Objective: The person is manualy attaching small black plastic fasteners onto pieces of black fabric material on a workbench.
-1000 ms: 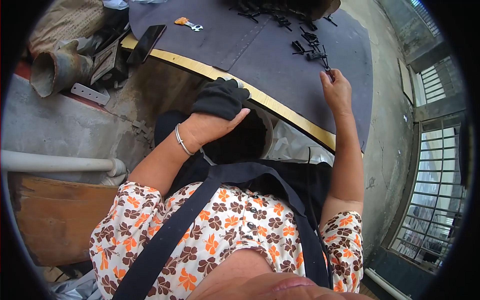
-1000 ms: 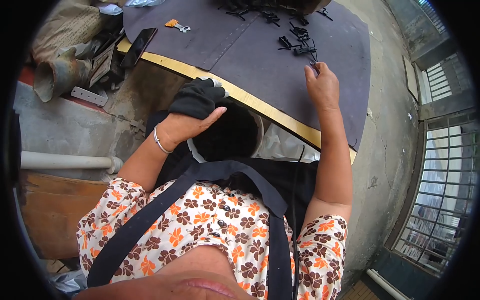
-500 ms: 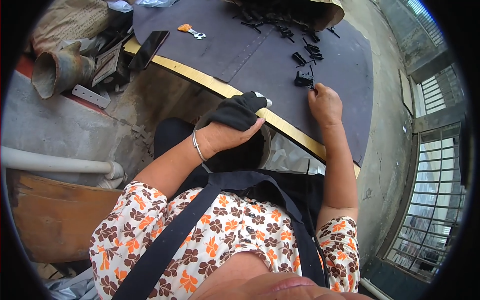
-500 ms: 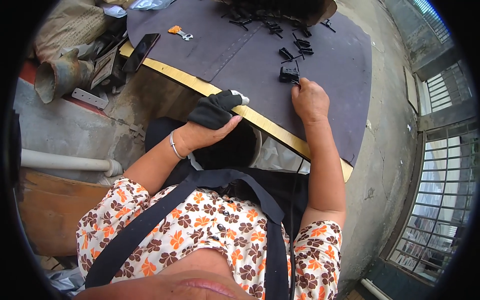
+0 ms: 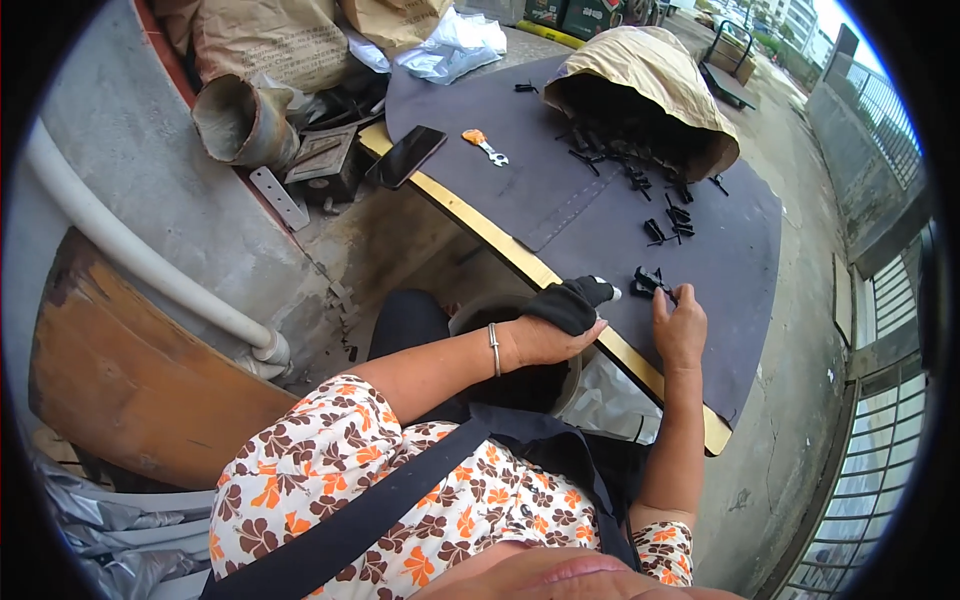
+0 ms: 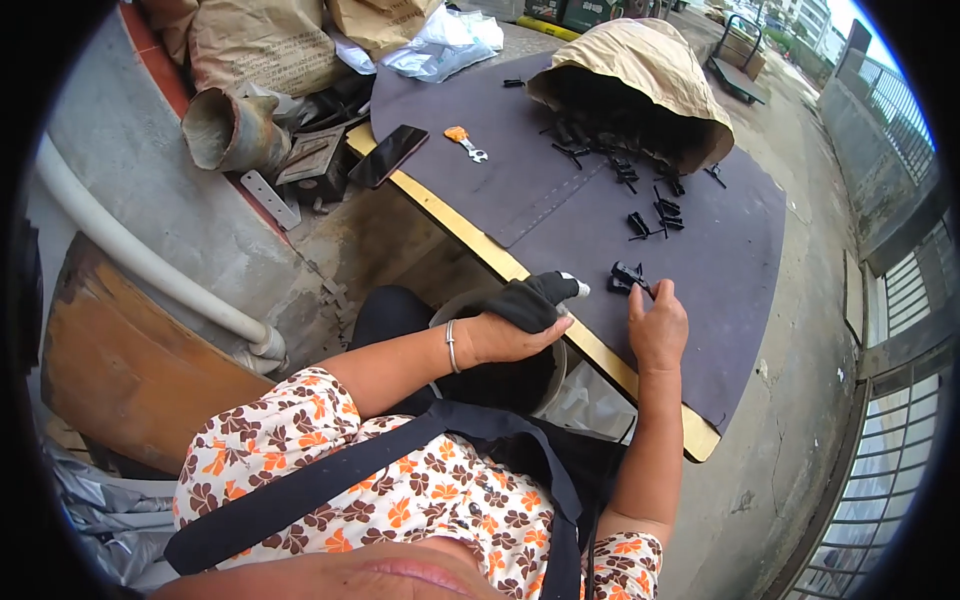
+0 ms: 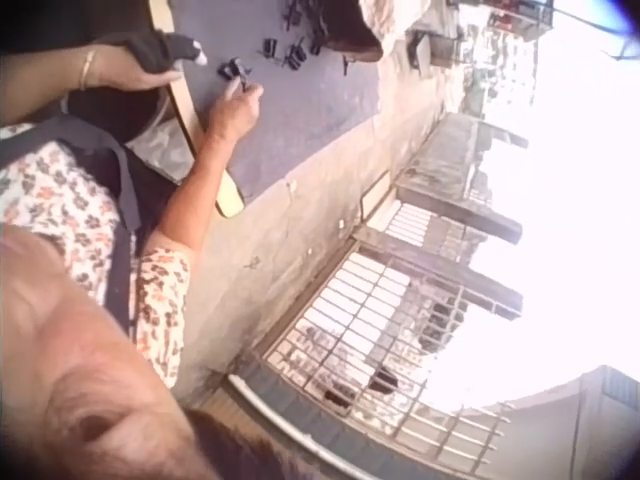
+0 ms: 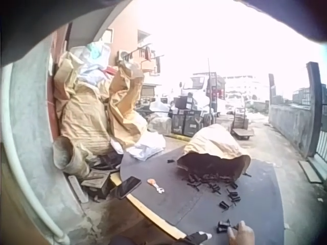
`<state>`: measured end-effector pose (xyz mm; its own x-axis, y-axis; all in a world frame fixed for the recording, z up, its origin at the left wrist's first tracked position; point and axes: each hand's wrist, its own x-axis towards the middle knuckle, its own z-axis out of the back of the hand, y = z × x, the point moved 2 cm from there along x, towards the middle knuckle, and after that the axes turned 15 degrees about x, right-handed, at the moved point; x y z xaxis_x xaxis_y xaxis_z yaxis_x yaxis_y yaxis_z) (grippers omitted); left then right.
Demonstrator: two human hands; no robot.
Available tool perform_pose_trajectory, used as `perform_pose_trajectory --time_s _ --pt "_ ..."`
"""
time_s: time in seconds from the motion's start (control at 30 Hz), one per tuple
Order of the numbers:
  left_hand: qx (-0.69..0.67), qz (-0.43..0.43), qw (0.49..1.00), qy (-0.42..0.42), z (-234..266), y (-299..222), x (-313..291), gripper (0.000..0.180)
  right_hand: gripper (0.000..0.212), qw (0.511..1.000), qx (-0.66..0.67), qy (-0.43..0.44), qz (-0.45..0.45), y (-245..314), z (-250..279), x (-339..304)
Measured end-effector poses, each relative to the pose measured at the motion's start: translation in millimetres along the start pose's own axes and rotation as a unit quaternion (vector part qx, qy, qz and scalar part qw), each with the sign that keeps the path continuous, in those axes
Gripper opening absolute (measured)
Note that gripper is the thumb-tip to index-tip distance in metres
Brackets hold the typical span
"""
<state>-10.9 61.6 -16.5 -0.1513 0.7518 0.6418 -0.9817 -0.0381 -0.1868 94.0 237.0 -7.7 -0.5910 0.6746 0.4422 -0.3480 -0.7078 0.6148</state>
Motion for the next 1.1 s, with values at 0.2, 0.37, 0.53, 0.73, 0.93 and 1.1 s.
perform_pose_trajectory --time_s 0.2,0.37,0.53,0.73,0.93,1.1 --pt "-0.016 0.018 1.0 -0.003 0 4 -4 0.024 0.026 0.981 0.07 0.173 0.047 -15 -10 34" --pt "-0.109 0.079 0.991 -0.01 5 6 2 0.022 0.02 0.976 0.195 0.097 -0.004 3 -2 21" --pt "-0.216 0.133 0.967 -0.016 19 2 12 0.035 0.015 0.908 0.359 0.209 0.053 58 -7 -25" --pt "-0.314 0.167 0.935 0.023 18 1 4 0.024 0.015 0.927 0.337 0.143 0.085 65 0 -47" --pt "-0.28 0.165 0.944 0.048 30 -1 3 0.018 0.015 0.922 0.334 0.062 0.183 93 8 -58" --pt "-0.399 0.082 0.913 -0.014 41 -15 10 0.018 0.016 0.878 0.468 0.102 -0.014 75 1 -46"
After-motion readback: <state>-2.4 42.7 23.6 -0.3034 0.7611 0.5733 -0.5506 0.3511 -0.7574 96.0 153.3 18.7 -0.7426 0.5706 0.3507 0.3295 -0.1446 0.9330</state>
